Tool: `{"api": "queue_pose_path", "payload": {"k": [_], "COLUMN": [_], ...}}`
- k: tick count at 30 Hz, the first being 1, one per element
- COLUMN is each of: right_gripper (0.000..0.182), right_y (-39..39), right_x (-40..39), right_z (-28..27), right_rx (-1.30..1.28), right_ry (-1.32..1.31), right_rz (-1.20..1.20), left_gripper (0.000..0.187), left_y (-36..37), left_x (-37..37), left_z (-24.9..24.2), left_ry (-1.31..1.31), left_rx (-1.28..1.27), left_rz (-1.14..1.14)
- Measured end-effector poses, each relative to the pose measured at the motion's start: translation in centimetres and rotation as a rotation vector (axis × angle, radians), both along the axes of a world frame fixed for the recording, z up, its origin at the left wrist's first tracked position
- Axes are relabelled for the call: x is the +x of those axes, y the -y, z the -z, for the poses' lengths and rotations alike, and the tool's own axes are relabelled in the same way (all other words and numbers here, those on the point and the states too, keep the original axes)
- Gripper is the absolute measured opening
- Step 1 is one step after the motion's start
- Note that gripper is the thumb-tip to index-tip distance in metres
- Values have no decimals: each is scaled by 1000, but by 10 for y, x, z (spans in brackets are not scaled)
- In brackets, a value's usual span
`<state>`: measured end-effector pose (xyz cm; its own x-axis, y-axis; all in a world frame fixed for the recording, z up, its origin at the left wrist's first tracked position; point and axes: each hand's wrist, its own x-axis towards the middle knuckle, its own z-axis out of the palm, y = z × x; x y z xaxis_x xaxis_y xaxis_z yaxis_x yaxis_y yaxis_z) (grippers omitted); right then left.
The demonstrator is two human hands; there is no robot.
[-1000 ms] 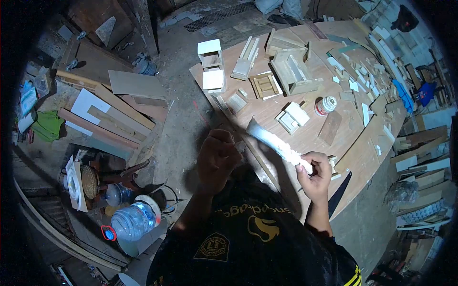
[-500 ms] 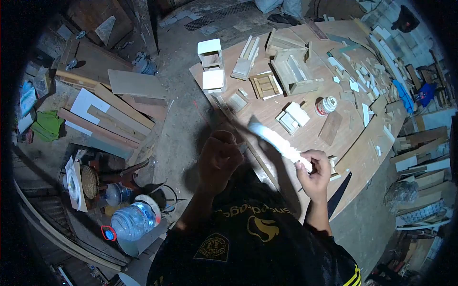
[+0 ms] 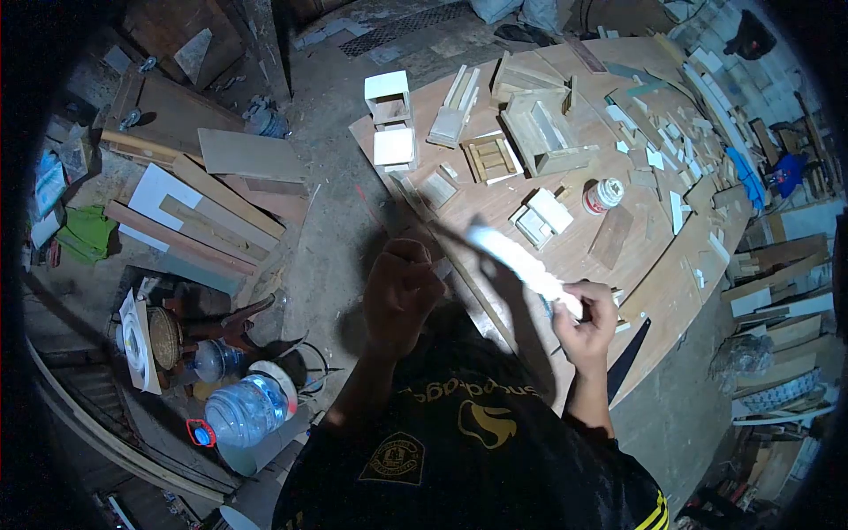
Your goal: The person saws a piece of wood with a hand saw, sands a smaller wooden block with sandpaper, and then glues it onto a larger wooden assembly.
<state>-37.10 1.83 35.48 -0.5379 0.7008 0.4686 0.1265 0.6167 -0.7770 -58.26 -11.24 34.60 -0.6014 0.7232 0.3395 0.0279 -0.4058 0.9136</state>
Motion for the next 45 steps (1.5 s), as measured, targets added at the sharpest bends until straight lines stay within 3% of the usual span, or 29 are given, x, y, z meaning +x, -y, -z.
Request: {"api": "queue_pose_path", "payload": {"k": [2, 4, 20, 22, 24, 26, 28, 31, 33, 36, 38, 40, 42, 44, 45], "right_gripper": [22, 23, 24, 20, 20, 20, 21, 16, 10, 9, 12, 13, 17, 24, 27], "right_y": [2, 4, -4, -9, -15, -23, -28, -40, -46, -71, -100, -150, -186, -207, -217], "right_x": [3, 2, -13, -14, -10, -8, 8, 10, 20, 39, 62, 91, 114, 118, 115], "right_z": [1, -1, -9, 0, 14, 18, 29, 22, 20, 34, 34, 69, 71, 51, 43], "right_rx": [-55, -46, 233, 301, 76, 119, -230, -210, -608, -566, -572, -171, -11, -31, -30], "right_ry": [-175, -169, -49, 103, 91, -131, -226, -346, -349, -331, -165, -87, 155, 431, 544], "right_rz": [38, 18, -90, 44, 212, 272, 270, 275, 247, 368, 483, 463, 531, 675, 723], "left_gripper": [26, 26, 25, 26, 26, 26, 23, 18, 16, 13, 15, 14, 14, 13, 13], "left_y": [0, 0, -8, -9, -12, -13, -13, -21, -25, -32, -35, -36, -42, -46, -49], "left_x": [-1, -1, 2, 2, 2, 0, -6, -7, -7, -7, -5, -1, 2, -2, -1], "left_z": [3, 2, -13, -11, -8, -4, 5, 9, 10, 9, 5, 2, 2, 7, 11], "left_ry": [53, 68, 35, -12, -62, 14, 107, 296, 386, 404, 476, 467, 477, 224, 237], "left_rx": [45, 19, -46, -16, 18, -4, 29, 129, 184, 196, 171, 105, 48, -137, -128], "left_rz": [17, 15, -87, -66, -43, -32, 20, 125, 173, 203, 175, 122, 117, 19, 58]}}
